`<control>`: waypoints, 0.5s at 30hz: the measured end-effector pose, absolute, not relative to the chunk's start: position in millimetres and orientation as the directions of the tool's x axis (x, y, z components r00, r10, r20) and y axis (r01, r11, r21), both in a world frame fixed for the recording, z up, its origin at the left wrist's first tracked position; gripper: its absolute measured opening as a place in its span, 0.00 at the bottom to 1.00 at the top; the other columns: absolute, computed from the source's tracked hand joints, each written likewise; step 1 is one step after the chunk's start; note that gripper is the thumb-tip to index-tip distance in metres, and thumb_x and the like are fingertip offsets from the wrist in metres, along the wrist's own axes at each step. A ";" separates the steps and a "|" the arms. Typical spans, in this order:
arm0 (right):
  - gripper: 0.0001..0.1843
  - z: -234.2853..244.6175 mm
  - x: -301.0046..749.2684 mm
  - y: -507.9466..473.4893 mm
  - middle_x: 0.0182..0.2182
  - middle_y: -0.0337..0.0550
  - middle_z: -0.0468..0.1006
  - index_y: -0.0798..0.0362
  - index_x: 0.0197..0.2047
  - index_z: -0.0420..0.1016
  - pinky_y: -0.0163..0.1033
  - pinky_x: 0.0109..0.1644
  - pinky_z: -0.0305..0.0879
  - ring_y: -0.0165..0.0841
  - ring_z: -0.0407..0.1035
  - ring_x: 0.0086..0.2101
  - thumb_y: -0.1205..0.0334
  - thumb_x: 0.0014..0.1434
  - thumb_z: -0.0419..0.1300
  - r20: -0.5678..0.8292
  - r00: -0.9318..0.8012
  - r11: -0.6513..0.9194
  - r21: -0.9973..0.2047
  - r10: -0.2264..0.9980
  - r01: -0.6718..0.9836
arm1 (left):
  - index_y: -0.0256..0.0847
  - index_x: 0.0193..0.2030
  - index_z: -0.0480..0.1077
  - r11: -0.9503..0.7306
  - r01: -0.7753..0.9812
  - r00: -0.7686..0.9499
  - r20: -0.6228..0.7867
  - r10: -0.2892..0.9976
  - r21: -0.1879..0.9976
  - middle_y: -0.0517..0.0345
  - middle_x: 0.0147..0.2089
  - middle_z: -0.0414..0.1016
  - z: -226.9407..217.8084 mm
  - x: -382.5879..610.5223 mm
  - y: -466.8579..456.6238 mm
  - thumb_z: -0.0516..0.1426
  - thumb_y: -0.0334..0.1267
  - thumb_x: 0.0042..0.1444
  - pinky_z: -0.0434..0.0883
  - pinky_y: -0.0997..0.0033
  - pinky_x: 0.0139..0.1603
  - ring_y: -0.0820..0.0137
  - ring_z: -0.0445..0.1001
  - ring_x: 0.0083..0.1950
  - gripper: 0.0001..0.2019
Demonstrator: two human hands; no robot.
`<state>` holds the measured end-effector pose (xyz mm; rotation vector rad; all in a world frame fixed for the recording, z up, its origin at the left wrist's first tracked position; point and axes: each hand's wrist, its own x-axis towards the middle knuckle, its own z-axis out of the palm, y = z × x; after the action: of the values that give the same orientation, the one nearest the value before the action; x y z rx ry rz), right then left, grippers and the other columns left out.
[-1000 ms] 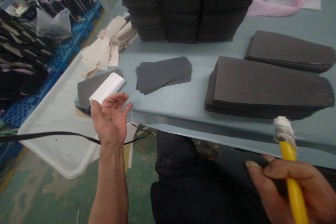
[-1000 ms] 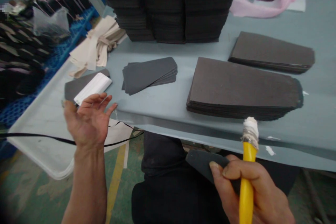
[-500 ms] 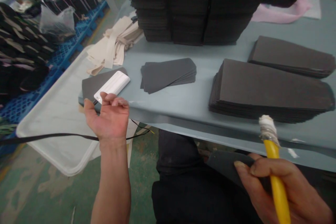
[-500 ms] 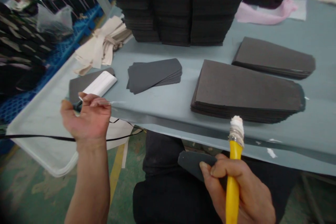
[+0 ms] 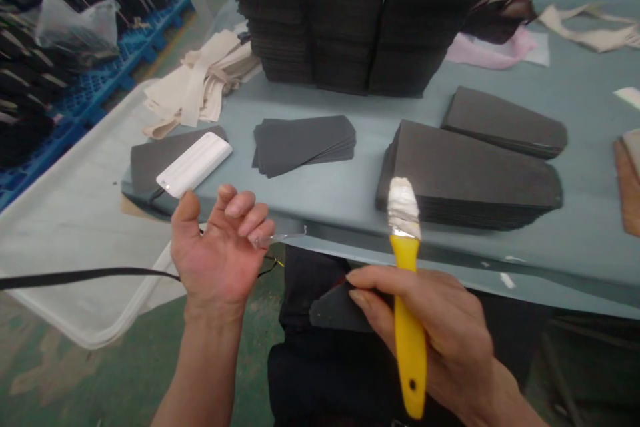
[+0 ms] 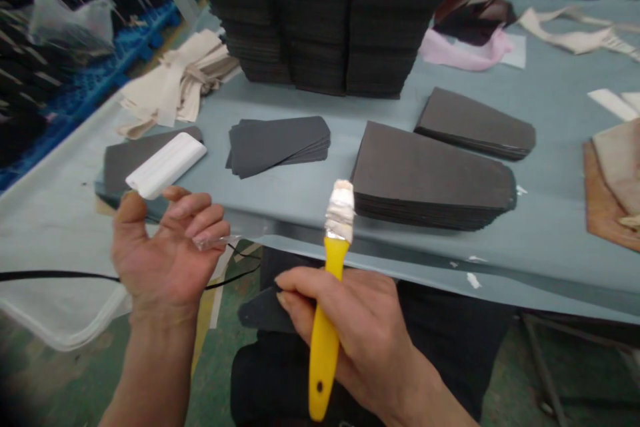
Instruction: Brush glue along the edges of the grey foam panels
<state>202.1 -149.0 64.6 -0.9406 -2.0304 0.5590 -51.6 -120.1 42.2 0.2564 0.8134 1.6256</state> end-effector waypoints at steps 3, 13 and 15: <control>0.08 64.2 188.3 -143.7 0.35 0.39 0.92 0.50 0.53 0.83 0.30 0.36 0.77 0.29 0.84 0.28 0.67 0.75 0.63 0.457 -0.406 0.603 -0.691 0.792 0.399 | 0.45 0.36 0.74 0.038 -0.756 -0.193 -0.277 0.941 0.654 0.63 0.29 0.57 45.9 -40.2 -124.2 0.72 0.55 0.59 0.63 0.70 0.23 0.71 0.56 0.27 0.18; 0.13 34.2 169.0 -141.0 0.27 0.36 0.85 0.51 0.57 0.84 0.32 0.31 0.67 0.27 0.72 0.22 0.55 0.76 0.65 0.205 -0.461 0.407 -0.823 0.864 0.396 | 0.46 0.33 0.74 0.074 -0.726 -0.165 -0.277 0.946 0.684 0.62 0.29 0.54 55.8 -19.6 -138.5 0.68 0.58 0.63 0.62 0.67 0.23 0.70 0.55 0.26 0.19; 0.10 34.2 167.8 -141.0 0.27 0.36 0.84 0.50 0.51 0.84 0.31 0.30 0.66 0.27 0.72 0.22 0.55 0.76 0.65 0.188 -0.457 0.372 -0.857 0.869 0.356 | 0.46 0.33 0.75 0.083 -0.730 -0.150 -0.277 0.949 0.678 0.62 0.29 0.54 55.9 -17.0 -138.5 0.68 0.58 0.63 0.62 0.68 0.22 0.70 0.55 0.26 0.19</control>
<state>167.8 -141.0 34.2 -1.0545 -1.9873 1.0175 -17.0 -138.5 55.9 0.3370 0.8491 1.5108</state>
